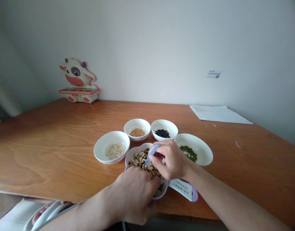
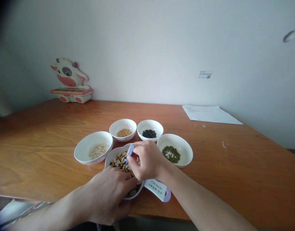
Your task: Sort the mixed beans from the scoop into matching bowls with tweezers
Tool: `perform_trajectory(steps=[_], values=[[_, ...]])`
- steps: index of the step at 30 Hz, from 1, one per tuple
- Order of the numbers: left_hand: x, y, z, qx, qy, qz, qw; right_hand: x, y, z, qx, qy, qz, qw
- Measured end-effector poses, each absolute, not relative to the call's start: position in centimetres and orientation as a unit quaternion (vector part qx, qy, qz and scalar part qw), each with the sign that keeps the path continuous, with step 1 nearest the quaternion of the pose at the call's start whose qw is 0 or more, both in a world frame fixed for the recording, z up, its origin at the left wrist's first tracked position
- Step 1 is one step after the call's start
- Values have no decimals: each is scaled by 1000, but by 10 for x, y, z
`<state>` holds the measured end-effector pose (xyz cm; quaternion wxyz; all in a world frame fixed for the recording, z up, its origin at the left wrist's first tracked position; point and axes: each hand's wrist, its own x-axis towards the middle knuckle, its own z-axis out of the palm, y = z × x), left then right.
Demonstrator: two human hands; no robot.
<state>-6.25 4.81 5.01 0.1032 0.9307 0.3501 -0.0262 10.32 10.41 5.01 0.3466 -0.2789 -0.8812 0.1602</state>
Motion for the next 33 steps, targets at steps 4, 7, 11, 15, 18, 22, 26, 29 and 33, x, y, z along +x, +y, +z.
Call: perform_trajectory(steps=[4, 7, 11, 15, 18, 22, 26, 29, 33], values=[[-62, 47, 52, 932, 349, -24, 94, 103, 105, 48, -284, -881, 157, 345], [-62, 47, 54, 934, 345, -29, 91, 102, 105, 48, -290, -879, 153, 347], [-62, 47, 54, 932, 349, -39, 94, 102, 105, 50, -295, -876, 148, 352], [-62, 48, 51, 932, 350, -35, 93, 102, 105, 52, -311, -870, 142, 356], [-63, 48, 50, 932, 350, -32, 94, 101, 105, 52, -318, -870, 136, 350], [-63, 47, 51, 932, 349, -32, 90, 101, 105, 51, -316, -877, 124, 339], [-63, 47, 53, 932, 349, -35, 94, 100, 106, 49, -319, -880, 119, 333], [-63, 47, 52, 932, 348, -35, 98, 100, 106, 49, -320, -882, 115, 326], [-63, 48, 51, 931, 351, -35, 98, 100, 105, 48, -320, -884, 112, 321]])
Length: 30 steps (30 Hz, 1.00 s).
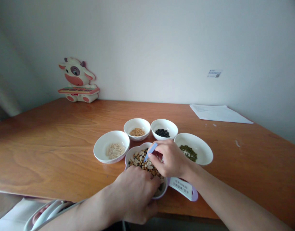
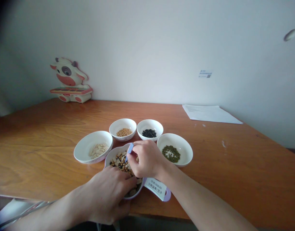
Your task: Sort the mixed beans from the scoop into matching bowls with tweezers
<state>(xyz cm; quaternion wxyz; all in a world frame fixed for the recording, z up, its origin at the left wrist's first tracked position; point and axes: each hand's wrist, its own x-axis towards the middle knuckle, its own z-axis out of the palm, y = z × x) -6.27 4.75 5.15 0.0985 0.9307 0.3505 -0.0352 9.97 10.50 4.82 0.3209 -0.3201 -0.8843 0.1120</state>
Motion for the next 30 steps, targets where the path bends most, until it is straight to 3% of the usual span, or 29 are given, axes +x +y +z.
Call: perform_trajectory(steps=[14, 30], values=[[-64, 49, 53, 934, 342, -28, 96, 101, 105, 49, -306, -868, 108, 376], [-66, 48, 50, 934, 343, -13, 95, 102, 113, 48, -433, -785, -44, 440]])
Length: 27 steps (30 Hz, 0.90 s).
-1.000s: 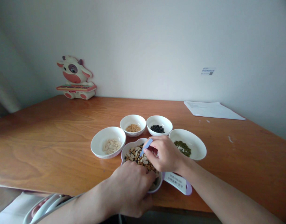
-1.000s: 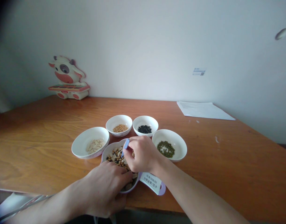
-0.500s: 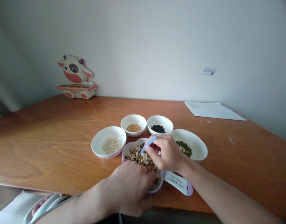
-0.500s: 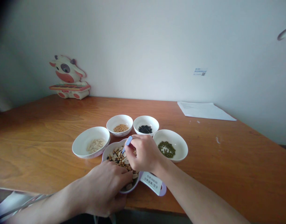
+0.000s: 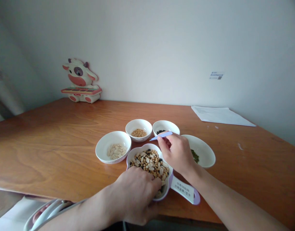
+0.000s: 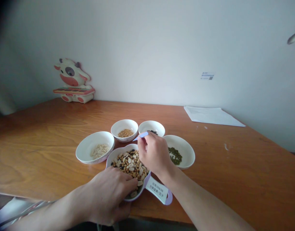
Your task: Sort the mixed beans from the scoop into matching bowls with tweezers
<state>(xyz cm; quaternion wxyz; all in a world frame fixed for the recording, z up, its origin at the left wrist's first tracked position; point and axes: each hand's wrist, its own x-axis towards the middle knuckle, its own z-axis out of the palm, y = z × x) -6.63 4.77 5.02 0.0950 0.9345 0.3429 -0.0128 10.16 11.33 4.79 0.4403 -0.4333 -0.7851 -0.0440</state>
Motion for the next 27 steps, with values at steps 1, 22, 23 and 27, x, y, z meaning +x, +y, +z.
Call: perform_trajectory(steps=[1, 22, 23, 27], values=[[-66, 48, 50, 934, 343, -14, 94, 102, 114, 48, -441, -780, -55, 440], [-63, 49, 55, 930, 352, -39, 96, 114, 123, 55, -525, -726, -134, 423], [-63, 49, 55, 930, 352, -38, 96, 117, 124, 56, -530, -723, -138, 421], [-64, 48, 55, 929, 355, -39, 95, 123, 129, 57, -554, -710, -145, 411]])
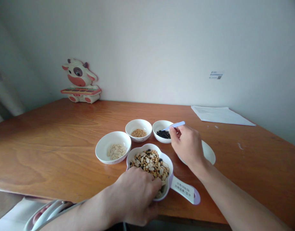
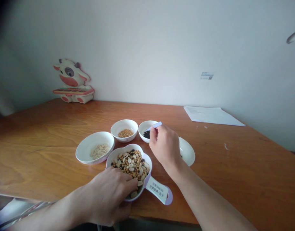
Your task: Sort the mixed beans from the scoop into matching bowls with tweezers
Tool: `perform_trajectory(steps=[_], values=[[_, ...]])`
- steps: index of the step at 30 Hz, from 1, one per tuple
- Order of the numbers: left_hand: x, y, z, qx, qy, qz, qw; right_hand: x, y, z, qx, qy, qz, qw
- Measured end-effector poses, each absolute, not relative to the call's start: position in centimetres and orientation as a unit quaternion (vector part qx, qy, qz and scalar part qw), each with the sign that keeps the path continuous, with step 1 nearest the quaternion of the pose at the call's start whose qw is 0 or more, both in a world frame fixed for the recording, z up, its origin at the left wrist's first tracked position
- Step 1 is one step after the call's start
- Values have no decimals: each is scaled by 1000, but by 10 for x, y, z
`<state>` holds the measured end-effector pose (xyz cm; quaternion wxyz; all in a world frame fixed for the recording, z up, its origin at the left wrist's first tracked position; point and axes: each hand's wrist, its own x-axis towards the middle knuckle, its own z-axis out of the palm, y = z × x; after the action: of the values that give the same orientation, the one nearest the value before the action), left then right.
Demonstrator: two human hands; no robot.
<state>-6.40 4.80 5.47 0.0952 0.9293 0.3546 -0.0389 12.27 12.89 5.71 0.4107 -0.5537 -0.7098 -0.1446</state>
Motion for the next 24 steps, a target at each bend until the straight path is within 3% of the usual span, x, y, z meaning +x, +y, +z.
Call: perform_trajectory(steps=[24], values=[[-65, 47, 53, 931, 351, -32, 99, 120, 129, 55, -587, -721, -156, 335]])
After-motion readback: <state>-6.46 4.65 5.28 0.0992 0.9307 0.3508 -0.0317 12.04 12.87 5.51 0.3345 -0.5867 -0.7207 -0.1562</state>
